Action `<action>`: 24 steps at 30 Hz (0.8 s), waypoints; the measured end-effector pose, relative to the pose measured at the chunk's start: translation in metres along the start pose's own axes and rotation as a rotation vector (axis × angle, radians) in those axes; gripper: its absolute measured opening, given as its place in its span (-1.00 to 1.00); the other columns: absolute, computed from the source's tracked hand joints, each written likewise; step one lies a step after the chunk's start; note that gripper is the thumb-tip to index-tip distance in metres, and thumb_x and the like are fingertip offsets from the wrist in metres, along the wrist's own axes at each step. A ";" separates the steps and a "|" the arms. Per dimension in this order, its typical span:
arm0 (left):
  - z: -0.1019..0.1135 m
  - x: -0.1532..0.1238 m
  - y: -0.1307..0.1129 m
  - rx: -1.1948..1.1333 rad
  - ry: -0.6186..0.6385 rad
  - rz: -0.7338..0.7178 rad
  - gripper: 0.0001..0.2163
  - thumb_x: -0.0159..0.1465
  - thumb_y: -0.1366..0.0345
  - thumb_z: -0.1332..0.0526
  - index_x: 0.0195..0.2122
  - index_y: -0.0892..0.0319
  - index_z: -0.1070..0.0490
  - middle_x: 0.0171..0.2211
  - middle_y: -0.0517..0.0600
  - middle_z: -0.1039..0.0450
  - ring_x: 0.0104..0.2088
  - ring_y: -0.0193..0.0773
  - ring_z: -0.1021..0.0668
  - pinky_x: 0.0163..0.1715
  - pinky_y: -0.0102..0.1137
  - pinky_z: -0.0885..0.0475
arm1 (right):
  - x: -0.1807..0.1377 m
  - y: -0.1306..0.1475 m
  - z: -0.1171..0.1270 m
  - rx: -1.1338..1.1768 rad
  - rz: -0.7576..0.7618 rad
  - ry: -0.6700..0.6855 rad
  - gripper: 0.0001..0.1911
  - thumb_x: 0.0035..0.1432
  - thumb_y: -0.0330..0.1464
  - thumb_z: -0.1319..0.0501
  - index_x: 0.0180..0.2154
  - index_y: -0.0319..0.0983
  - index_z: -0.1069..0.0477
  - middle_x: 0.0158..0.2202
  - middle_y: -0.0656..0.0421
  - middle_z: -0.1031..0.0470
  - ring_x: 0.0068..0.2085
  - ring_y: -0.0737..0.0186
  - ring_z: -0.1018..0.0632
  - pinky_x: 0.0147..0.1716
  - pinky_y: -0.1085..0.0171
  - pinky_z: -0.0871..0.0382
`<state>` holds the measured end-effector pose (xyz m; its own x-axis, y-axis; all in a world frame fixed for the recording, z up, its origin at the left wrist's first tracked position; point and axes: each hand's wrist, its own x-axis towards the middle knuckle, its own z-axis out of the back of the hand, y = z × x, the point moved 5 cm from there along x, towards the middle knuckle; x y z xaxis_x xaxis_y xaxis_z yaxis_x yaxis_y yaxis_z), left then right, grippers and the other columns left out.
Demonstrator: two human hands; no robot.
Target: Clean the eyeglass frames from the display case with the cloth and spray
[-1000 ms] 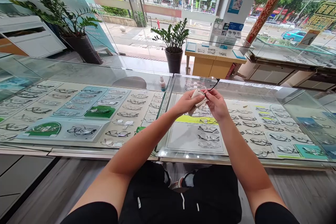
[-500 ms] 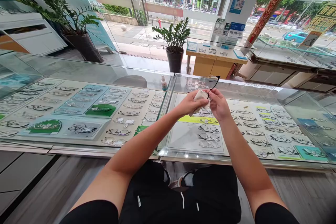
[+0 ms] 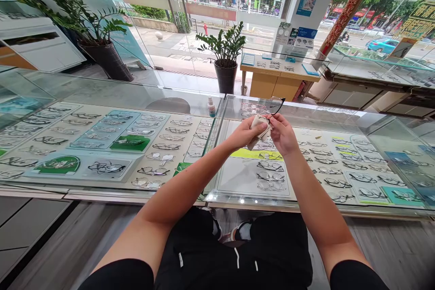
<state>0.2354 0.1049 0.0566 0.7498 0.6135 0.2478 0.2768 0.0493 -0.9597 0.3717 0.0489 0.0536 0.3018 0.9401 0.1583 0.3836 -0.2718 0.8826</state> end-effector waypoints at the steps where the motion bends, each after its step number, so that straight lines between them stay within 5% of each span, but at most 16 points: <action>1: 0.001 0.001 0.001 0.005 -0.006 -0.005 -0.42 0.26 -0.22 -0.49 -0.05 0.24 -0.56 -0.42 -0.07 -0.46 -0.46 -0.38 -0.43 -0.45 -0.44 -0.32 | 0.000 -0.001 0.000 -0.007 -0.004 0.000 -0.66 -0.04 -0.12 -0.64 -0.28 -0.09 -0.64 -0.14 0.20 -0.69 -0.20 0.23 -0.59 -0.21 0.25 -0.52; 7: 0.012 0.006 0.006 0.076 -0.095 -0.042 -0.44 0.30 -0.25 -0.42 -0.07 0.24 -0.63 -0.33 -0.03 -0.52 -0.36 -0.34 -0.48 -0.33 -0.42 -0.37 | -0.001 -0.005 0.000 -0.045 -0.005 0.016 -0.64 0.01 -0.11 -0.61 -0.22 -0.07 -0.61 -0.13 0.20 -0.69 -0.23 0.21 -0.58 -0.26 0.21 -0.50; 12: 0.009 0.004 0.003 0.123 0.035 -0.029 -0.44 0.36 -0.29 -0.34 -0.32 0.22 -0.49 -0.49 -0.10 -0.35 -0.48 -0.38 -0.39 -0.46 -0.43 -0.27 | -0.001 -0.001 0.001 -0.055 -0.004 0.011 -0.61 0.02 -0.06 -0.62 -0.26 -0.08 -0.57 -0.18 0.20 -0.70 -0.22 0.16 -0.62 -0.29 0.20 -0.51; 18: 0.009 0.003 0.006 0.080 -0.011 0.009 -0.48 0.21 -0.18 -0.52 -0.22 0.21 -0.51 -0.45 -0.09 -0.43 -0.50 -0.39 -0.41 -0.50 -0.45 -0.28 | -0.002 -0.003 -0.002 -0.034 -0.020 0.010 -0.60 -0.01 -0.07 -0.62 -0.25 -0.08 -0.57 -0.15 0.20 -0.69 -0.27 0.21 -0.58 -0.38 0.24 -0.47; 24: 0.014 0.008 0.011 0.136 -0.067 -0.015 -0.39 0.35 -0.35 -0.31 -0.23 0.22 -0.55 -0.47 -0.04 -0.46 -0.48 -0.32 -0.48 -0.48 -0.42 -0.33 | -0.003 -0.005 -0.004 -0.048 -0.028 0.016 -0.63 -0.01 -0.09 -0.62 -0.26 -0.07 -0.57 -0.30 0.24 -0.62 -0.38 0.24 -0.50 -0.48 0.25 -0.42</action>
<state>0.2357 0.1209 0.0465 0.7029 0.6630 0.2575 0.2006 0.1625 -0.9661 0.3659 0.0484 0.0507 0.2773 0.9506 0.1399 0.3492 -0.2353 0.9070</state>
